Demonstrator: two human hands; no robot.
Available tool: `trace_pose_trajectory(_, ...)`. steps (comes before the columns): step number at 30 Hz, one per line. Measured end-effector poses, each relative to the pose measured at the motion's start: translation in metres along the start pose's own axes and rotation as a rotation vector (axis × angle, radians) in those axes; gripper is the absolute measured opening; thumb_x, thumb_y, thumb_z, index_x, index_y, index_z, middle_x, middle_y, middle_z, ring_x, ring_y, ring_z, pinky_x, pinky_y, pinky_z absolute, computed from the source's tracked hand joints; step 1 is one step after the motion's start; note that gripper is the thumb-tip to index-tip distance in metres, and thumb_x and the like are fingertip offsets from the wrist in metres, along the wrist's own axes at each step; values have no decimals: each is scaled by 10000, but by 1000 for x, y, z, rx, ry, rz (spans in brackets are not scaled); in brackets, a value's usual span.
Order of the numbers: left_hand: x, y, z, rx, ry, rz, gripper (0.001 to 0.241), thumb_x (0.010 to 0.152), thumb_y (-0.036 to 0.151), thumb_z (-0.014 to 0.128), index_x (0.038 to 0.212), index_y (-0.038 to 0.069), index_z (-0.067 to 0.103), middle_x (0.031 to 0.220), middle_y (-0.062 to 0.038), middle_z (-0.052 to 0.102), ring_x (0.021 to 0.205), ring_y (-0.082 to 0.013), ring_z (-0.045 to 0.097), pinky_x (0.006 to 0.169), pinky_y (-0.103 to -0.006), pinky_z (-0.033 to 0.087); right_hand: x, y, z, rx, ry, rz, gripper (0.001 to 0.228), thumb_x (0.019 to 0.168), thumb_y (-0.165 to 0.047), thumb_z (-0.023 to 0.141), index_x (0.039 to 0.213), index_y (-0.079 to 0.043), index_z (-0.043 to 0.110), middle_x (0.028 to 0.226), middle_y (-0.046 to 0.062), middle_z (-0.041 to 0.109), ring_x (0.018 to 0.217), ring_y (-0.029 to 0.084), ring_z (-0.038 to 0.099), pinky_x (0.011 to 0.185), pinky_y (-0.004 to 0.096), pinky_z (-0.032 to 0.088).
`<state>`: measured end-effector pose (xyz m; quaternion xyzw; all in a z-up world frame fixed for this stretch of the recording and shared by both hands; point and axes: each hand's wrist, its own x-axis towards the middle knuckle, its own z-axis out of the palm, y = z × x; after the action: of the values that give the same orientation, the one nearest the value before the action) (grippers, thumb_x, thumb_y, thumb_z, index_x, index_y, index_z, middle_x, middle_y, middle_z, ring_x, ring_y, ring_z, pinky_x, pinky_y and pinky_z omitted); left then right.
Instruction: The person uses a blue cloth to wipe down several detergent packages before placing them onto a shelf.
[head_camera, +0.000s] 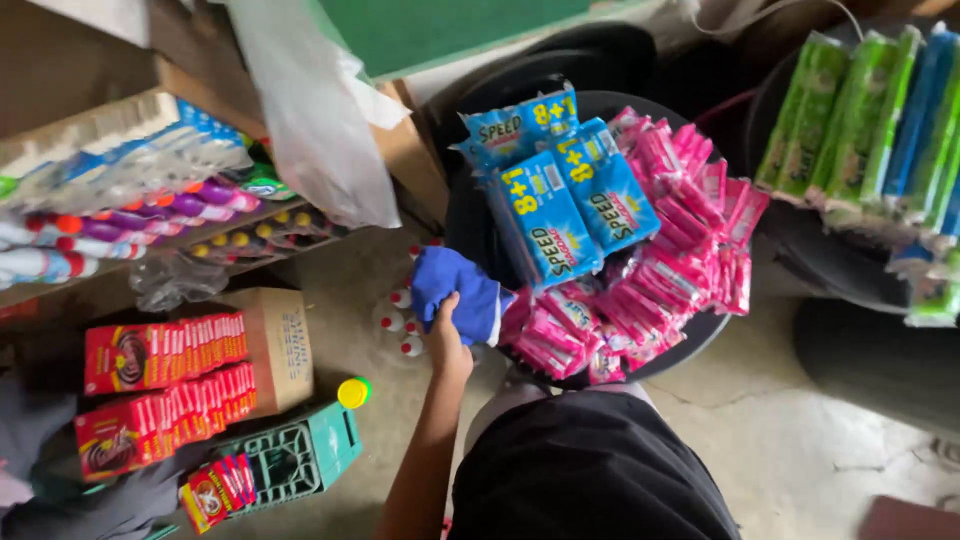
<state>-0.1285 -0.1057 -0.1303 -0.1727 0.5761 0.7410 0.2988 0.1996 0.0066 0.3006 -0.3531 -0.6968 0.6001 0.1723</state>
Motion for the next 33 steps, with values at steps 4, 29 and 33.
trace_pose_trajectory(4, 2, -4, -13, -84, -43, -20, 696, 753, 102, 776, 1388, 85, 493, 1300, -69, 630, 1185, -244, 625, 996, -414, 525, 62, 75, 21, 37, -58, 48, 814, 825, -309, 732, 1537, -131, 380, 1568, 171, 446, 1448, 316, 429, 1126, 490, 404)
trace_pose_trajectory(29, 10, -76, -26, 118, -258, -181, 666, 935, 345, 701, 1453, -27, 510, 1457, -114, 591, 1278, -223, 605, 1116, -356, 463, 306, 307, 186, -886, 398, 256, 1133, 589, -323, 923, 1529, -66, 345, 1386, 257, 383, 1265, 456, 426, 839, 584, 522)
trace_pose_trajectory(33, -7, -83, 32, 418, -322, -131, 828, 871, 443, 715, 1536, 82, 379, 1470, -90, 529, 1325, -189, 523, 1117, -328, 374, 303, 286, 157, -846, 263, 343, 1060, 603, -449, 973, 1470, -119, 458, 1313, 267, 490, 1216, 441, 486, 890, 526, 508)
